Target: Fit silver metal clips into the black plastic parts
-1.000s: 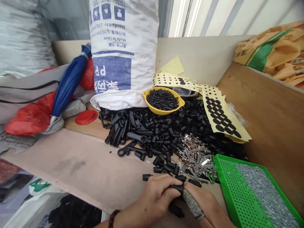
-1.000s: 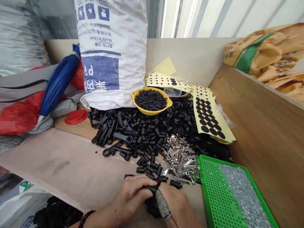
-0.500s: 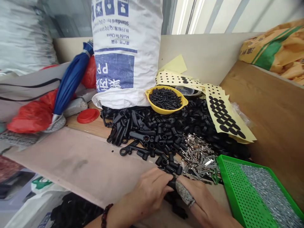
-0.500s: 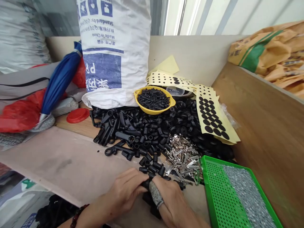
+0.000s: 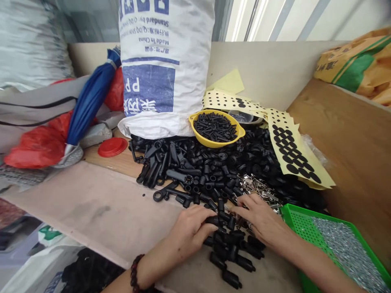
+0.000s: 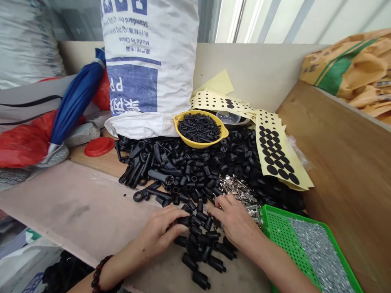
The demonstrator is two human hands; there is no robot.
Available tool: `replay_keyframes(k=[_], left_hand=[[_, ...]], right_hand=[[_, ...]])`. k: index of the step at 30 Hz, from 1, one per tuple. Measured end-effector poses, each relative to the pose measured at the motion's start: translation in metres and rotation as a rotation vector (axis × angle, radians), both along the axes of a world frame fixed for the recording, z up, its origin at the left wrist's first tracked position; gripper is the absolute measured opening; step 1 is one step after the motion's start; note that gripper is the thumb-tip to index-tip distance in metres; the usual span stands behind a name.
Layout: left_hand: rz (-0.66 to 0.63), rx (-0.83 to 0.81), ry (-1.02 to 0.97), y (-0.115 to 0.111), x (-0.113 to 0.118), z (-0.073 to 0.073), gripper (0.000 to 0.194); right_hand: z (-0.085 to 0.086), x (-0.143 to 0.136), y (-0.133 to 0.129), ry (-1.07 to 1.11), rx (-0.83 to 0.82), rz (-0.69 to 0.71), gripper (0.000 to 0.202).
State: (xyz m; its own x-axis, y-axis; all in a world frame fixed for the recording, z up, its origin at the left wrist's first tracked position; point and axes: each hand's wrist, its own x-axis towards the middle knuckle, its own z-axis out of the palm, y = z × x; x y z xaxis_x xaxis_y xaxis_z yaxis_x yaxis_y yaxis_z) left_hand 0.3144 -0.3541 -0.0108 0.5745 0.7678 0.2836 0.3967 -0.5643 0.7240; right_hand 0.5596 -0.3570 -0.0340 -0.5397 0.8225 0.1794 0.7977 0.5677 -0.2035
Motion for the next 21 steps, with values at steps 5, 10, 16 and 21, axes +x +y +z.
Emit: replay_keyframes(k=[5,10,16,21], left_hand=[[0.006,-0.034,-0.013,0.000,0.001,-0.003,0.015],[0.009,-0.057,0.015,0.002,0.001,-0.002,0.016],[0.020,-0.056,0.017,0.002,0.005,-0.004,0.018],[-0.018,-0.027,0.047,0.002,0.010,-0.004,0.017]], right_hand=[[-0.009,-0.005,0.003,-0.115,0.047,-0.009,0.042],[-0.005,0.002,0.003,-0.196,0.120,-0.051,0.027],[-0.007,0.003,0.001,-0.252,0.185,-0.103,0.017],[0.013,-0.006,-0.012,-0.031,0.113,-0.044,0.029]])
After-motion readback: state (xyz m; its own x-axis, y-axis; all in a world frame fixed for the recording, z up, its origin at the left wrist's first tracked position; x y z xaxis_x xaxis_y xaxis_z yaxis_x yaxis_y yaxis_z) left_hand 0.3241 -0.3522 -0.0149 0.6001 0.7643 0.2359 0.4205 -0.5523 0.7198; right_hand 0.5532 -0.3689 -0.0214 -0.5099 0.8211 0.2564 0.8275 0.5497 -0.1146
